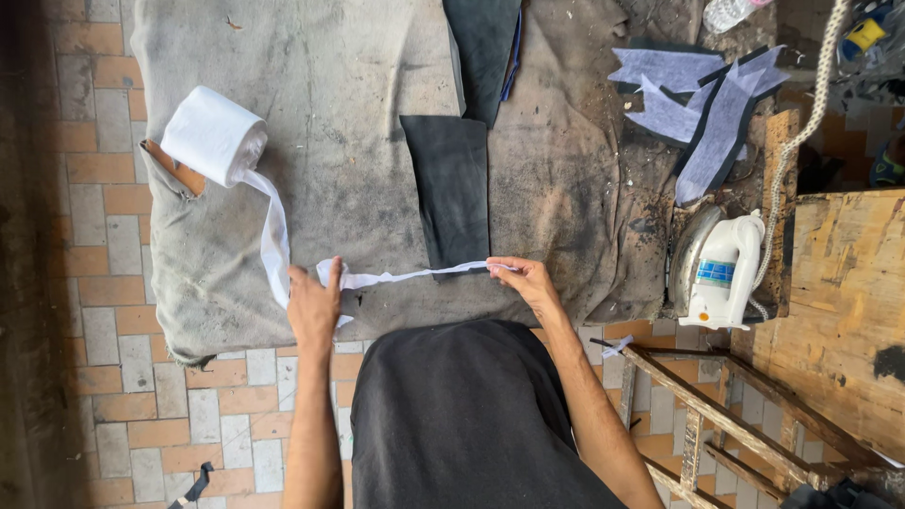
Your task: The person irons strips of white fusible interfacing onto dark fabric pieces on a padded ironing table. They tear or pull strips from a roll, align each strip along the edge of a fabric piece, press it with a clothes iron, then set the finished piece aside and repeat with additional pieces.
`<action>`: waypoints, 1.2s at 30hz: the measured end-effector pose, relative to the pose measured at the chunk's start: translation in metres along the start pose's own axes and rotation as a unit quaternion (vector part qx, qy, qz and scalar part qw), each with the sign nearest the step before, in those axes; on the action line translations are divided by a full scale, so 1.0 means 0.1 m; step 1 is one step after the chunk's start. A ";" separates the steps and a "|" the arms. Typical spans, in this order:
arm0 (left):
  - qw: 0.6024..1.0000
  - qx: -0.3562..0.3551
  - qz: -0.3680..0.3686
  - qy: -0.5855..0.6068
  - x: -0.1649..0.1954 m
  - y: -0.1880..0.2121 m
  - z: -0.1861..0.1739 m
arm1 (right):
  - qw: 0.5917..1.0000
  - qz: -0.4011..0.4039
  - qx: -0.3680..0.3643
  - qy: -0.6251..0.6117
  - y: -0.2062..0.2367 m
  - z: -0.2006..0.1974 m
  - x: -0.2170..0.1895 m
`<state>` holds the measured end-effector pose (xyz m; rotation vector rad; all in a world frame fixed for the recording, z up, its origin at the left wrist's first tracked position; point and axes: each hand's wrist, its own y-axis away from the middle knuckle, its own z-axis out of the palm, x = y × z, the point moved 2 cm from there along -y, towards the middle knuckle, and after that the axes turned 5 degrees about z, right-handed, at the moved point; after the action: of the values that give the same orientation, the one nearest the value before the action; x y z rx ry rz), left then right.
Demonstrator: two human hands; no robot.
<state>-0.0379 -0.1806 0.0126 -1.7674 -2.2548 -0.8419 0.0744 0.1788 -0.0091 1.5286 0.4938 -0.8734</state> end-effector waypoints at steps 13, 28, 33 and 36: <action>0.837 -0.266 0.462 0.126 1.14 0.08 0.75 | 0.985 -0.132 0.095 0.054 0.17 0.10 -0.15; 0.917 -0.294 0.236 0.130 0.74 0.00 0.68 | 0.997 -0.045 0.036 0.045 0.08 0.13 -0.23; 0.932 -0.217 0.234 0.170 0.67 0.07 0.72 | 0.998 -0.040 0.025 0.030 0.02 0.16 -0.35; 0.940 -0.200 0.220 0.170 0.66 0.09 0.74 | 0.991 -0.013 0.081 0.102 0.01 0.20 -0.37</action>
<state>-0.0324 -0.0853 -0.0161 -1.9807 -1.4636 -1.4340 0.0478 0.1654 0.0204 1.7743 0.6041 -0.7947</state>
